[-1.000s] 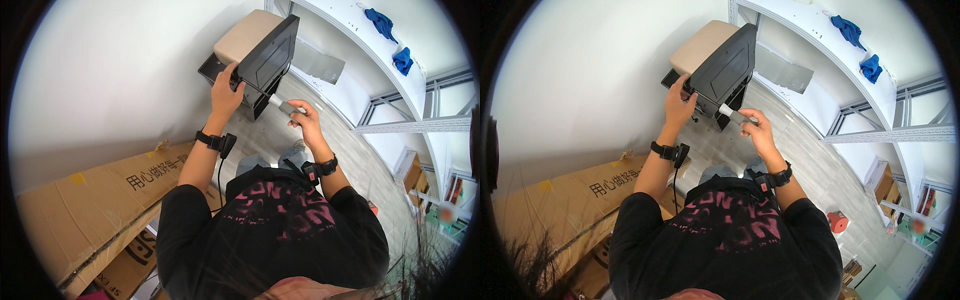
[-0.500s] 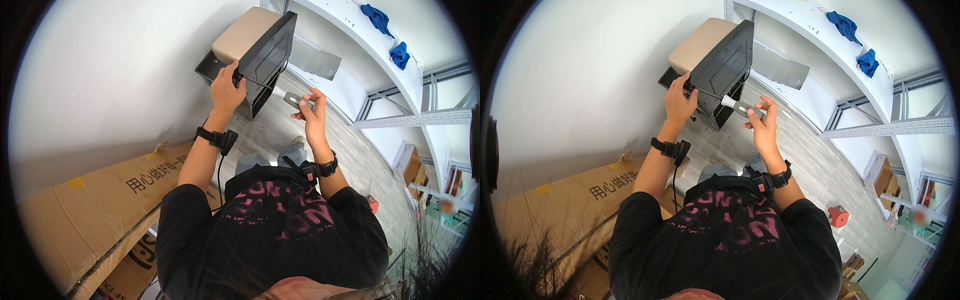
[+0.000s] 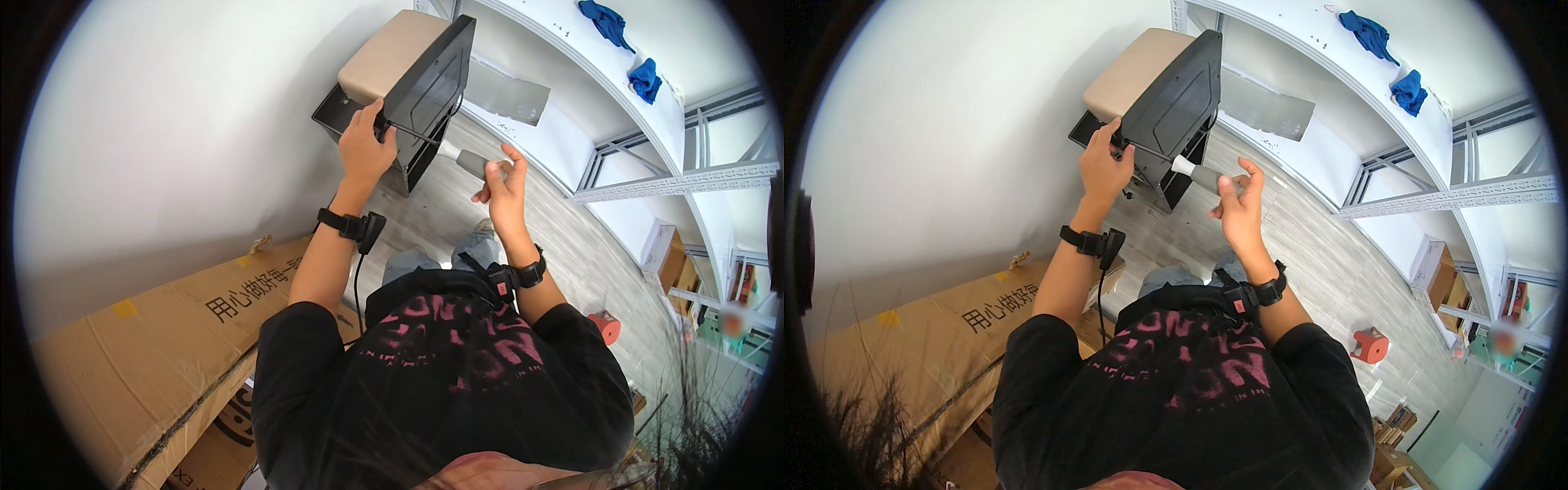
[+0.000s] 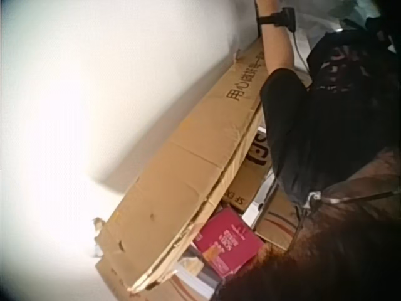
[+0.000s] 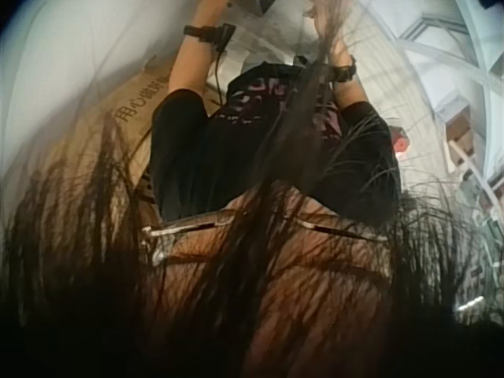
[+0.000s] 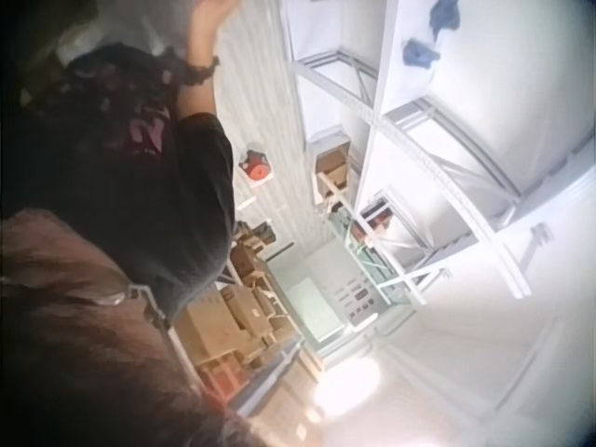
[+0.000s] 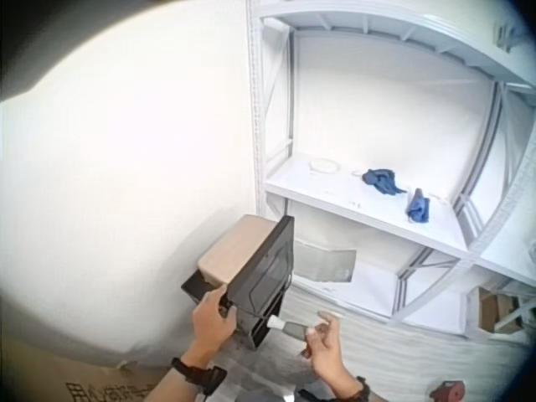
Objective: The person uses a screwdriver to remove screws from the back panel of a black electronic device mounted on a wall. After removing the screws, they detach the metal back panel, exposing the internal components.
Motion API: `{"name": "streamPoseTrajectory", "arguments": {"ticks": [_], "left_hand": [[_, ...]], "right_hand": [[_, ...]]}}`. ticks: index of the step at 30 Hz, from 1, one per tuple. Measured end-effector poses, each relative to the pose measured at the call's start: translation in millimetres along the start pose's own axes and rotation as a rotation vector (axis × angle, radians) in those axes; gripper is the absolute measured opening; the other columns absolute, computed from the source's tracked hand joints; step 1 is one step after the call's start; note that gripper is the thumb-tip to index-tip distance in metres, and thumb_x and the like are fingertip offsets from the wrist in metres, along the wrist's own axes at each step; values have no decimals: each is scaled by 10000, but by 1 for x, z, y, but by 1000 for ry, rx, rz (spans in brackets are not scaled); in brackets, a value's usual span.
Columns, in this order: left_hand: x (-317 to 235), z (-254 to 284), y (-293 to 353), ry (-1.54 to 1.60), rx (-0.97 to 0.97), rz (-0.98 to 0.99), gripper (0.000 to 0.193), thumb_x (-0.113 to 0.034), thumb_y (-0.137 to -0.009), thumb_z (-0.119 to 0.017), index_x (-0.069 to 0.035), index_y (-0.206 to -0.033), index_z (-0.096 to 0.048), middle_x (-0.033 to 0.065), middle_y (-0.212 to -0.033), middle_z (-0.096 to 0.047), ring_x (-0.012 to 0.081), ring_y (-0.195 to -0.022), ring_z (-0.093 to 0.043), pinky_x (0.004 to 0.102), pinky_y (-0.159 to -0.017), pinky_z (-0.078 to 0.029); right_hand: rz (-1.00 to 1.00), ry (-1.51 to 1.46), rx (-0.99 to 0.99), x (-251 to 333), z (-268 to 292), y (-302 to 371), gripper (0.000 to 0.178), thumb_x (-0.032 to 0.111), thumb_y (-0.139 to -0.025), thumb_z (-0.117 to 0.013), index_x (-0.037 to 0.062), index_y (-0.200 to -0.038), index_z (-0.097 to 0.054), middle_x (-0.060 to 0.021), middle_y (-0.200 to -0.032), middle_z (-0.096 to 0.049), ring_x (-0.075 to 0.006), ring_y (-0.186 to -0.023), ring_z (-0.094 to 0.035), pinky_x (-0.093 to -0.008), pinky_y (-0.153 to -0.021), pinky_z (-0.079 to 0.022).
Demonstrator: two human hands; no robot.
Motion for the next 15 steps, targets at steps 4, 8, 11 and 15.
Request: {"name": "streamPoseTrajectory", "arguments": {"ticks": [4,8,11,15], "left_hand": [[1,1,1,0,16,32,490,-81,-686,-680,-87,-1161,-560,96,-828,-562,285,-694,-579,372,-606,-470],[0,0,0,-6,16,30,493,-81,-686,-680,-86,-1164,-558,96,-834,-565,290,-704,-582,378,-616,-473],[0,0,1,-14,8,15,495,-84,-685,-681,-86,-1164,-560,93,-829,-563,283,-695,-579,377,-615,-473],[2,-1,2,-10,2,19,500,-89,-681,-687,-87,-1165,-560,87,-822,-557,264,-673,-571,370,-607,-471]], "right_hand": [[-140,37,86,2,2,0,542,68,-895,-561,70,-1339,-250,-110,-1021,-437,-153,-770,-544,-279,-558,-538],[146,-27,-55,4,-12,8,459,217,-951,-508,41,-1314,-290,-94,-923,-480,-132,-696,-545,-254,-510,-514],[51,10,-21,4,-4,5,488,189,-936,-531,46,-1327,-276,-109,-989,-460,-138,-698,-552,-260,-543,-519],[-30,-24,18,3,0,3,508,180,-930,-545,46,-1335,-270,-121,-1037,-446,-140,-700,-558,-268,-560,-507]]}}
Point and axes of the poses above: each hand's wrist, its own y-axis away from the middle knuckle, its own z-axis out of the back of the hand, x = y × z, the point moved 1 cm from there along -y, towards the middle knuckle
